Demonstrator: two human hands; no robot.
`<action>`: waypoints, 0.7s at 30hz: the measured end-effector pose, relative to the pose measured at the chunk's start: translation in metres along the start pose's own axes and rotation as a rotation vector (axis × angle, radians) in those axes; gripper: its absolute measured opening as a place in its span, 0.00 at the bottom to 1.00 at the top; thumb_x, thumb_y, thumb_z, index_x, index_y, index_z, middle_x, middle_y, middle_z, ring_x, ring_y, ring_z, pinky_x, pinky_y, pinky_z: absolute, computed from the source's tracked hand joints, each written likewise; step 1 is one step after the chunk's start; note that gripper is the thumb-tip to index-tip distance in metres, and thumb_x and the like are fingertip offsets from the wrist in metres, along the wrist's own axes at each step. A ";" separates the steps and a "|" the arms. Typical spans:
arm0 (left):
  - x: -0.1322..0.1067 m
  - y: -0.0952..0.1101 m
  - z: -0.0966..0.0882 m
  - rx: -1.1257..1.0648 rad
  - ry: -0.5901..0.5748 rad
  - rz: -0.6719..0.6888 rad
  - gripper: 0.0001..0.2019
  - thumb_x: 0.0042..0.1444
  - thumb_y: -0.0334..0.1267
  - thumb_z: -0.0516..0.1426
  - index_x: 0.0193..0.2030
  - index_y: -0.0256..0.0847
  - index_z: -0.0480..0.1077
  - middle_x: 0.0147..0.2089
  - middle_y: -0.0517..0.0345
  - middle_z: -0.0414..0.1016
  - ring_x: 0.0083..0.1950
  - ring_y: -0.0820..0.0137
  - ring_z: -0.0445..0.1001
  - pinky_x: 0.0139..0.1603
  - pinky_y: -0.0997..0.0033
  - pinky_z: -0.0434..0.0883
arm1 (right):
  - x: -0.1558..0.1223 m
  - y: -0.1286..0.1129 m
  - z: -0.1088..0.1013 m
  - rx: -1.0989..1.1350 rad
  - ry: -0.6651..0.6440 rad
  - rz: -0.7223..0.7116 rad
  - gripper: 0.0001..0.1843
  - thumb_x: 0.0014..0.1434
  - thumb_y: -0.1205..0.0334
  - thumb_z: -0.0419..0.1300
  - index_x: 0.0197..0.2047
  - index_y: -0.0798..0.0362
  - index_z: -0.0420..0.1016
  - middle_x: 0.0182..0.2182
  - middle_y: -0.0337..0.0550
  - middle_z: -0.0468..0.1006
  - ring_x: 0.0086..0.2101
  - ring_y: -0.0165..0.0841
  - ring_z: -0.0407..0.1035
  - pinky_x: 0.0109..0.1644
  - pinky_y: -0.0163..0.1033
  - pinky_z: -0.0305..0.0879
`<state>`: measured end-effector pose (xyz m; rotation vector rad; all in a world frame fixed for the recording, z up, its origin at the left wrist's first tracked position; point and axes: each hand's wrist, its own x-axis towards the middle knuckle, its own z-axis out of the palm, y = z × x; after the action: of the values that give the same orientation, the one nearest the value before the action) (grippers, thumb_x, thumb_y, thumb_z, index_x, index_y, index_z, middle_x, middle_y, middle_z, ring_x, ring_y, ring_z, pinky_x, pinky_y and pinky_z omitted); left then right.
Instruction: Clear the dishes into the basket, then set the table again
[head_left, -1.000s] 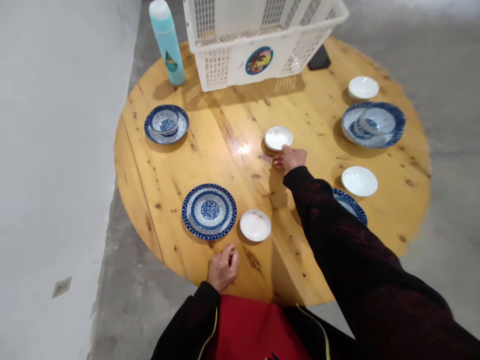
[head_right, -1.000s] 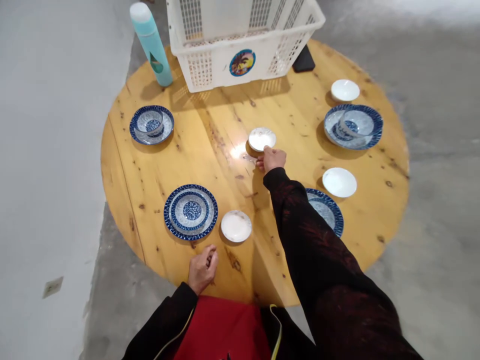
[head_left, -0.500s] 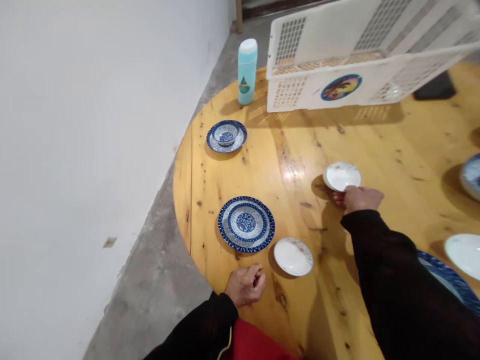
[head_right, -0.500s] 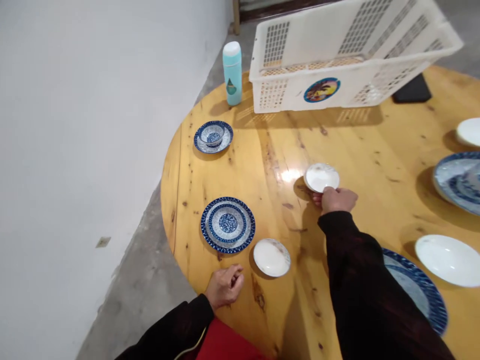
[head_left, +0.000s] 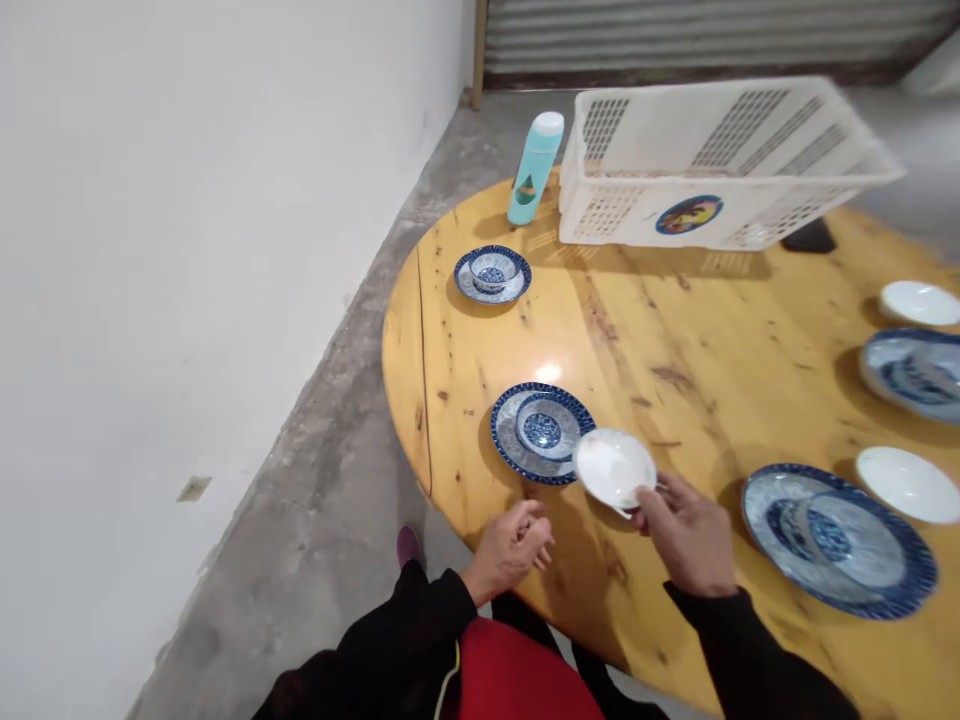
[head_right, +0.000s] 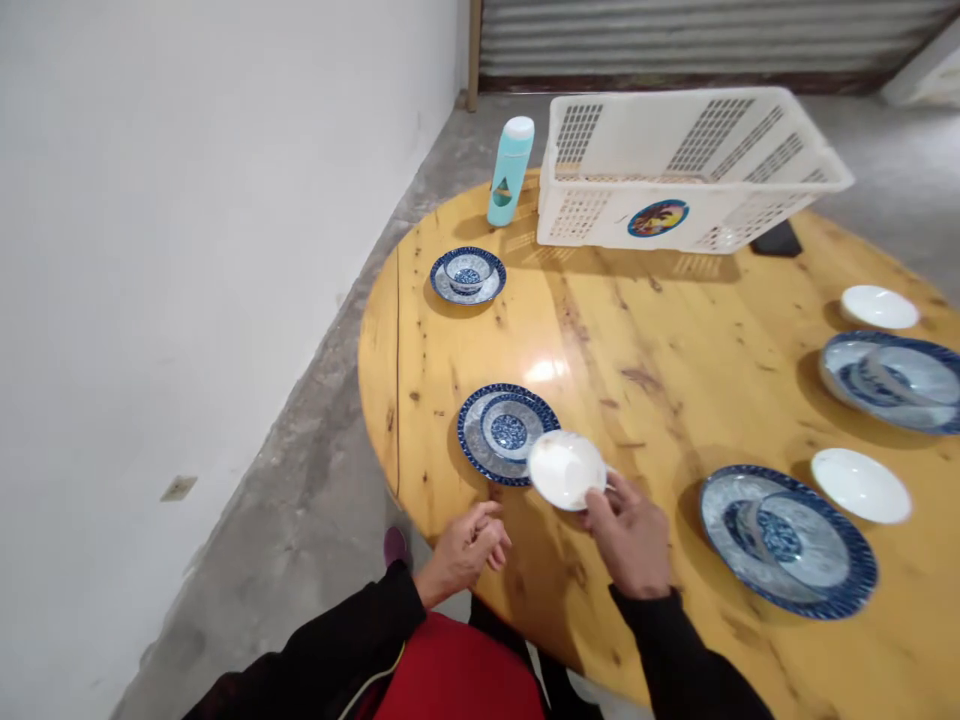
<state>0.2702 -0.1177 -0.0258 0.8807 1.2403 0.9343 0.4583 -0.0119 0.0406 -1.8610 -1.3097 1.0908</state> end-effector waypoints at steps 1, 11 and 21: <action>-0.010 0.002 -0.015 -0.029 -0.004 -0.007 0.27 0.66 0.52 0.52 0.62 0.33 0.66 0.33 0.57 0.75 0.26 0.74 0.73 0.29 0.74 0.73 | -0.022 0.000 0.017 0.000 -0.021 0.014 0.22 0.43 0.49 0.59 0.38 0.53 0.76 0.13 0.37 0.71 0.18 0.38 0.69 0.22 0.40 0.66; -0.088 0.013 -0.162 0.040 0.148 0.069 0.31 0.66 0.58 0.51 0.64 0.33 0.64 0.30 0.59 0.74 0.30 0.69 0.76 0.33 0.69 0.78 | -0.139 -0.017 0.185 0.109 -0.247 -0.010 0.21 0.48 0.48 0.55 0.37 0.54 0.76 0.14 0.36 0.71 0.16 0.35 0.66 0.22 0.38 0.61; -0.059 0.011 -0.227 0.096 0.183 0.063 0.29 0.66 0.57 0.52 0.63 0.37 0.63 0.39 0.56 0.76 0.32 0.70 0.78 0.33 0.70 0.79 | -0.122 -0.035 0.252 0.046 -0.173 -0.060 0.24 0.52 0.47 0.52 0.42 0.55 0.77 0.17 0.39 0.74 0.18 0.36 0.69 0.23 0.38 0.63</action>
<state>0.0388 -0.1589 -0.0209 0.9300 1.4308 1.0301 0.1998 -0.1105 -0.0162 -1.7142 -1.4158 1.2627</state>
